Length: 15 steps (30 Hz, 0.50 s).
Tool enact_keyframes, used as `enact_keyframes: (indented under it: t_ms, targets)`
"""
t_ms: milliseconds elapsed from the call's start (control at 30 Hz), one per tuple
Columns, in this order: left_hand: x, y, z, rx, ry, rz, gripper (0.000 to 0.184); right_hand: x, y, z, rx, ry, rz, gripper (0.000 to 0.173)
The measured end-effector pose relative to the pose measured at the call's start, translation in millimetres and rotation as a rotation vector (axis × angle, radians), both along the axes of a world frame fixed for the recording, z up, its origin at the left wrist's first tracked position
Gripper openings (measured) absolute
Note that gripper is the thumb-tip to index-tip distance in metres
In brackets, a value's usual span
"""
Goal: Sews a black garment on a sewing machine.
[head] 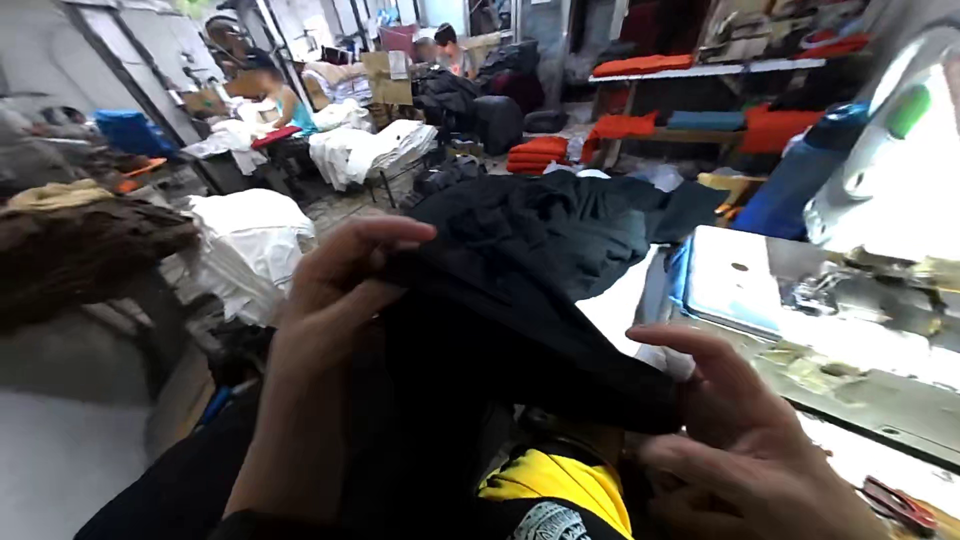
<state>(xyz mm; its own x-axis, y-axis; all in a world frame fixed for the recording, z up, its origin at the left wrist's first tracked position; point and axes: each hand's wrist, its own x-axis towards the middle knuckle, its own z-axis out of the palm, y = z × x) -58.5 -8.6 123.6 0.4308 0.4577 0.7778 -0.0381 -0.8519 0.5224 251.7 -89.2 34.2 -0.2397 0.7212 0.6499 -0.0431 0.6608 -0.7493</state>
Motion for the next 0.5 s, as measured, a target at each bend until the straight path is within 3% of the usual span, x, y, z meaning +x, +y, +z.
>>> enact_keyframes:
  t_ms: [33,100,167,267,333,400,500]
  targets:
    - [16,7,-3,0.033,-0.026,-0.001,0.025,1,0,-5,0.056,-0.093,-0.128,0.053]
    - [46,23,-13,-0.029,-0.049,-0.042,0.025,2,-5,-14,0.119,-0.216,-0.352,0.041]
    - [75,24,-9,-0.079,-0.105,-0.099,0.029,7,-30,-4,0.127,-0.287,-0.352,0.03]
    - [116,7,11,0.148,-0.134,-0.08,0.025,22,-58,5,0.08,-0.256,-0.263,0.032]
    - [147,17,17,0.274,-0.092,-0.003,0.02,32,-53,-6,-0.041,-0.215,-0.39,0.036]
    - [175,36,6,0.239,0.033,0.046,0.02,39,-44,-22,-0.146,-0.199,-0.531,0.035]
    - [195,53,-13,0.162,0.149,0.02,0.021,46,-46,-38,-0.141,-0.212,-0.564,0.038]
